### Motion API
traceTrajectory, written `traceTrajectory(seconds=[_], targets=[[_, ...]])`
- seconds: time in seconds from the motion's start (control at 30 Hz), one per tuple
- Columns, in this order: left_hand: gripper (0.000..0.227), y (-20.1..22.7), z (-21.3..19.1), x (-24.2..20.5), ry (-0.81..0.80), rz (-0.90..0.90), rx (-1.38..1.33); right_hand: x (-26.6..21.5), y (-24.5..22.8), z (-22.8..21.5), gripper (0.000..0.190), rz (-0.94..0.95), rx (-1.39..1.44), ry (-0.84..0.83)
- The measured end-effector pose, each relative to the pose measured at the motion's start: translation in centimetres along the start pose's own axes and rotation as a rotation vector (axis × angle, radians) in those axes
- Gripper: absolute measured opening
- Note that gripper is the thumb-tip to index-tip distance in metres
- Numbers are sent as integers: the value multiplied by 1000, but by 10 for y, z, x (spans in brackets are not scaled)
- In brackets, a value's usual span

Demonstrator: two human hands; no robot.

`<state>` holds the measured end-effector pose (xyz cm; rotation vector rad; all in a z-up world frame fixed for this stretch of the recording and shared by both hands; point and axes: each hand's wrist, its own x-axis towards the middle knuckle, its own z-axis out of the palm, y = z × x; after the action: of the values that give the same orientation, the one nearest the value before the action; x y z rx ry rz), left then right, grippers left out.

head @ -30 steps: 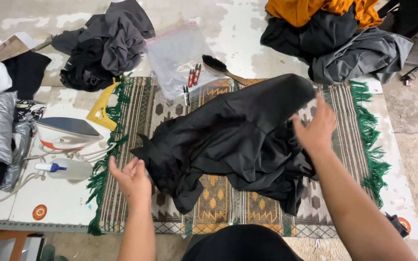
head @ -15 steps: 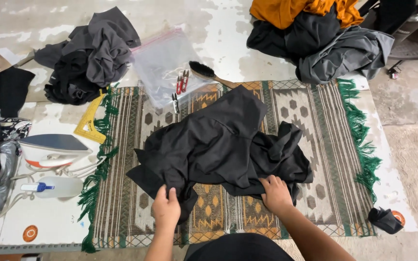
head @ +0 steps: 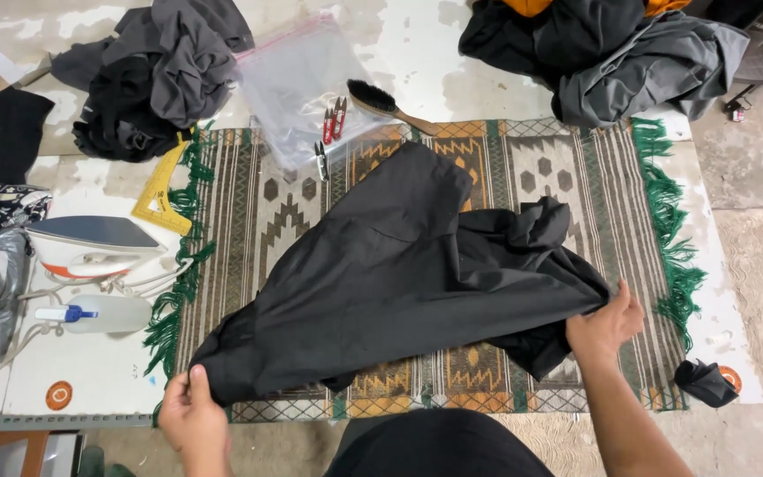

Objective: Trimming loose threads from a black garment using small snips while sitting on a rug.

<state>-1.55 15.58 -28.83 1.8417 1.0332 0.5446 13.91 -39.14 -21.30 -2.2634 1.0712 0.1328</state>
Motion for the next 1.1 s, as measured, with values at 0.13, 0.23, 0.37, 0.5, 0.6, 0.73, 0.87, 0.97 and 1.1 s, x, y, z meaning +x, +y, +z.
traceTrajectory(seconds=[0.13,0.23,0.37,0.5,0.6,0.73,0.87,0.97,1.1], targets=[[43,7,24,-7,-92,-371,375,-9,24,44,97,208,132,-20],[50,19,37,-25,-288,-424,640,-1,61,64,80,140,69,-65],[61,40,60,-38,-295,-400,797,19,118,82,45,-40,-82,-197],[50,61,74,-45,-437,-296,510,60,163,70,32,-261,-289,-250],[44,90,75,-49,-460,-500,296,82,172,23,57,-133,-173,-20],[53,84,65,-40,-448,-547,378,99,181,11,46,-110,-51,427],[69,69,70,-45,-178,-328,805,26,87,10,63,-80,-205,243],[66,84,93,-64,-60,-30,813,9,74,52,63,-499,-174,28],[49,113,144,-80,-365,403,757,8,65,103,86,-790,-388,-226]])
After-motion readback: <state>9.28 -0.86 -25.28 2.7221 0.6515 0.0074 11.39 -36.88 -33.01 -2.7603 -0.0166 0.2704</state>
